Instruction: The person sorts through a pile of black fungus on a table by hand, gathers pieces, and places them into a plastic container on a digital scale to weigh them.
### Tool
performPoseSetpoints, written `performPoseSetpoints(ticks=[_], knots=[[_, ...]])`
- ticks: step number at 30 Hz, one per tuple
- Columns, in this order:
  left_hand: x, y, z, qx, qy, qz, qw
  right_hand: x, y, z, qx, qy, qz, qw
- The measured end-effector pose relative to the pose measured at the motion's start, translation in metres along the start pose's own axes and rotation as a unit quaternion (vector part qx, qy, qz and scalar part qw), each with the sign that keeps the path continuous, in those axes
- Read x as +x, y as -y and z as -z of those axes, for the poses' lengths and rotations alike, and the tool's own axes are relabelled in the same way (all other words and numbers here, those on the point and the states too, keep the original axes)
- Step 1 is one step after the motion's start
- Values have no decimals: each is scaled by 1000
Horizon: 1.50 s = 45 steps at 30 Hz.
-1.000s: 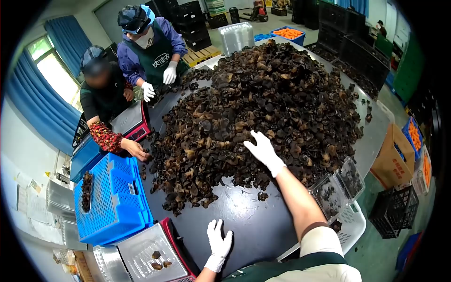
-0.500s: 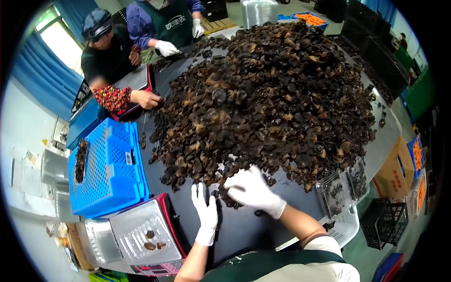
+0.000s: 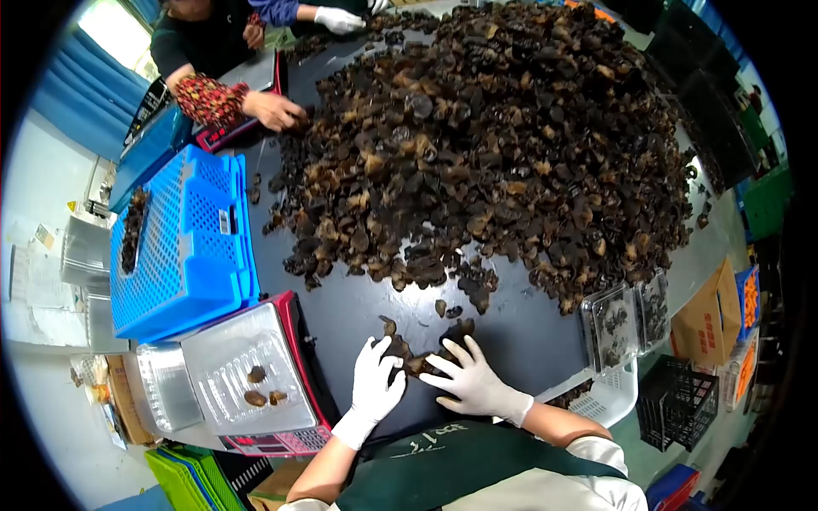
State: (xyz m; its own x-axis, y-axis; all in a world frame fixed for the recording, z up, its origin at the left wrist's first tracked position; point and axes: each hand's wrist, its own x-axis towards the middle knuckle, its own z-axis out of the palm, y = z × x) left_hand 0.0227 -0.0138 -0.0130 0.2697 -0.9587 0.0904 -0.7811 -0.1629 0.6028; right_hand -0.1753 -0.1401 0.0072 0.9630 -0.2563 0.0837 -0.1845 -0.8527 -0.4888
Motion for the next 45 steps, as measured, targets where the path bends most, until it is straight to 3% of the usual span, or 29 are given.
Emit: performPoseSetpoints(ticks=[3, 7, 9, 11, 13, 15, 19, 22, 25, 27, 28, 29, 31, 34, 37, 39, 40, 41, 43, 45], knots=[[-31, -9, 6, -60, -58, 13, 996, -35, 9, 10, 31, -62, -42, 997], [-60, -10, 6, -64, -74, 67, 993, -74, 18, 15, 46, 32, -103, 993], [-57, -12, 15, 20, -10, -32, 999, -91, 9, -5, 66, 72, -85, 992], [-60, -14, 15, 15, 0, -38, 999, -89, -3, -13, 153, 7, -98, 983], [-64, -13, 13, -37, -27, -12, 999, -72, -11, -11, 142, -130, -123, 974], [-65, -16, 17, -29, -29, 11, 999, -53, -15, -5, 100, -180, -168, 964], [-67, -16, 23, 8, 48, -69, 996, -14, -8, 6, -3, -198, -202, 959], [-73, -18, 27, -8, 78, -74, 994, 13, -9, 2, 4, -221, -141, 965], [-74, -20, 30, -30, 83, -72, 994, 29, 2, -3, 95, -170, -78, 978], [-74, -18, 26, -98, -4, -8, 995, 37, 17, 3, 72, -51, -84, 992], [-72, -19, 23, -178, -38, 78, 980, 37, 16, -6, 75, -22, -83, 994], [-64, -14, 21, -141, -74, 79, 984, 36, 13, -21, 77, 9, -81, 994], [-29, -14, 24, -122, -91, 76, 985, 35, 9, -30, 187, -87, -101, 973], [14, -19, 16, -80, -59, 91, 991, 34, 10, -7, 373, -149, -172, 899], [39, -2, -6, 52, -3, 38, 998, 17, -3, 19, 445, -158, -216, 855], [46, 22, -20, -5, -20, 17, 1000, -10, -19, 49, 453, -65, -212, 863], [49, 22, -22, -127, -43, 64, 989, -24, -30, 67, 503, 44, -239, 829], [49, 10, -17, -128, -38, 63, 989, -42, -42, 78, 540, 118, -233, 800], [45, -40, 9, -222, 100, 82, 966, -64, -49, 101, 548, 239, -255, 760], [30, -82, 23, -397, 256, 52, 880, -81, -52, 100, 549, 225, -197, 781]])
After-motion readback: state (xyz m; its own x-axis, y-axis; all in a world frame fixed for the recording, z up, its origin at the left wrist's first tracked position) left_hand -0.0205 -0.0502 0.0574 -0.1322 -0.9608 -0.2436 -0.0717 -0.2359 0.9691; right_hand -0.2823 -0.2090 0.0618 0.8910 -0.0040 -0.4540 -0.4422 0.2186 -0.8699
